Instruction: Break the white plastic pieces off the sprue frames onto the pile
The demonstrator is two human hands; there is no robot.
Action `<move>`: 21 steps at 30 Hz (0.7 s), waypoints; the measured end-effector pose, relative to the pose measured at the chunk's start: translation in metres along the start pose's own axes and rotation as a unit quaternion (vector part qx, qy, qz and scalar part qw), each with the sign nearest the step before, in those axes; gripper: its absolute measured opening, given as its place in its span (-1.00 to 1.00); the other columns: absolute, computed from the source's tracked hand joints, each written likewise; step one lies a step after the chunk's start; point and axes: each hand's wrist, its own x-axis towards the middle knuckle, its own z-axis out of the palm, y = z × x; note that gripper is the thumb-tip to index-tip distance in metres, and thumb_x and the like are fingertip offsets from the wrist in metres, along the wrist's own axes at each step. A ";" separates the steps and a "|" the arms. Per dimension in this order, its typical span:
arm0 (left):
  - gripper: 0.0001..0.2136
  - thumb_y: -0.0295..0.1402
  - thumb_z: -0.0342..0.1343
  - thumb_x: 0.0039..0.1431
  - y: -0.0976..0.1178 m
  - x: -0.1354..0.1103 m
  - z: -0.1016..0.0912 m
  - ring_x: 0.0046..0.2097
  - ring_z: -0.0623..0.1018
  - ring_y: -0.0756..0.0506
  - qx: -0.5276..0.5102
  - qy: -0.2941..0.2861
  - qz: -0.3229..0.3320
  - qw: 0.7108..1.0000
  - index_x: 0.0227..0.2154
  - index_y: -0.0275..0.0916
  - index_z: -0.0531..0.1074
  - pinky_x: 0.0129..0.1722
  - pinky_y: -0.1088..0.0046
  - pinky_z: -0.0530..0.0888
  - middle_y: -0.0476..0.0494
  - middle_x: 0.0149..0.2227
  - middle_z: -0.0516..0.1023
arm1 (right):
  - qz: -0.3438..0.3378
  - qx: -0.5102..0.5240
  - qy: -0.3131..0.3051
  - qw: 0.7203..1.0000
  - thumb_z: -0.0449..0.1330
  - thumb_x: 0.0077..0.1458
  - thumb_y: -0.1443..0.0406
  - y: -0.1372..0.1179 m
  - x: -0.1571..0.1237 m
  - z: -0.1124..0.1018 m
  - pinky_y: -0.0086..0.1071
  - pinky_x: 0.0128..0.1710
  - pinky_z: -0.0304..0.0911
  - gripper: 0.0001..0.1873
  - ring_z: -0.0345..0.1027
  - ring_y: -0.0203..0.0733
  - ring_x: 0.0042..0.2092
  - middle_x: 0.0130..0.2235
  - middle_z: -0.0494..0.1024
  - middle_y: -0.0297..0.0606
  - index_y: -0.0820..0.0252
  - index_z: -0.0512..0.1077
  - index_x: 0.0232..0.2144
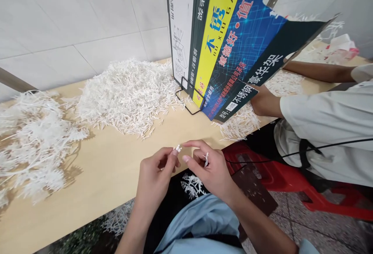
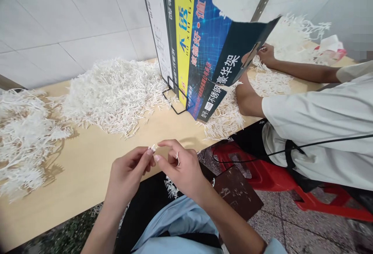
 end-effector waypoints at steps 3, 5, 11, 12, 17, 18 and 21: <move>-0.72 -0.15 0.10 0.40 0.000 -0.015 0.003 -0.48 0.47 0.00 0.013 -0.009 0.010 1.000 -0.31 -0.20 0.57 -0.48 0.54 0.38 0.01 -0.50 0.51 | -0.024 -0.043 0.013 0.999 0.30 0.24 0.15 -0.002 0.000 0.002 -0.46 -0.46 0.08 -0.75 0.08 -0.37 -0.55 -0.59 0.23 -0.52 0.15 0.62 -0.11; -0.77 -0.21 0.09 0.42 -0.002 -0.019 0.004 -0.48 0.48 0.01 0.058 -0.004 0.046 0.997 -0.25 -0.19 0.59 -0.46 0.54 0.39 0.02 -0.49 0.53 | -0.039 -0.068 0.017 0.997 0.27 0.28 0.16 -0.001 -0.001 0.003 -0.44 -0.46 0.09 -0.79 0.10 -0.36 -0.55 -0.59 0.28 -0.48 0.14 0.65 -0.21; -0.83 -0.36 0.05 0.42 -0.010 -0.025 0.015 -0.49 0.52 -0.01 0.158 0.054 0.162 0.973 -0.24 -0.19 0.53 -0.46 0.53 0.40 -0.05 -0.42 0.62 | -0.067 -0.160 0.052 0.983 0.21 0.30 0.26 0.004 -0.010 0.009 -0.44 -0.49 0.10 -0.79 0.15 -0.36 -0.59 -0.61 0.39 -0.43 0.15 0.59 -0.36; -0.83 -0.37 0.04 0.42 -0.011 -0.027 0.018 -0.49 0.53 -0.02 0.169 0.065 0.168 0.969 -0.26 -0.19 0.52 -0.46 0.52 0.40 -0.05 -0.43 0.62 | -0.080 -0.179 0.067 0.978 0.20 0.30 0.27 0.004 -0.013 0.012 -0.44 -0.48 0.12 -0.79 0.18 -0.36 -0.59 -0.60 0.40 -0.42 0.15 0.56 -0.38; -0.81 -0.37 0.00 0.43 -0.007 -0.031 0.023 -0.49 0.51 -0.01 0.142 0.056 0.134 0.979 -0.30 -0.16 0.48 -0.47 0.52 0.37 -0.02 -0.44 0.59 | -0.146 -0.220 0.101 0.959 0.18 0.30 0.34 0.007 -0.022 0.024 -0.43 -0.46 0.15 -0.84 0.24 -0.34 -0.58 -0.57 0.45 -0.38 0.13 0.50 -0.36; -0.80 -0.35 -0.01 0.44 -0.006 -0.031 0.023 -0.49 0.49 0.00 0.126 0.043 0.118 0.984 -0.29 -0.17 0.48 -0.47 0.52 0.36 -0.01 -0.43 0.59 | -0.150 -0.220 0.109 0.958 0.19 0.29 0.34 0.008 -0.021 0.023 -0.43 -0.47 0.15 -0.85 0.23 -0.35 -0.58 -0.58 0.44 -0.39 0.14 0.50 -0.36; -0.76 -0.26 0.00 0.45 -0.007 -0.034 0.021 -0.52 0.38 0.02 0.083 0.022 0.053 0.995 -0.33 -0.18 0.47 -0.51 0.51 0.27 0.03 -0.49 0.50 | -0.119 -0.220 0.188 0.950 0.22 0.28 0.30 0.009 -0.011 0.008 -0.44 -0.47 0.16 -0.88 0.28 -0.33 -0.58 -0.59 0.45 -0.40 0.15 0.51 -0.34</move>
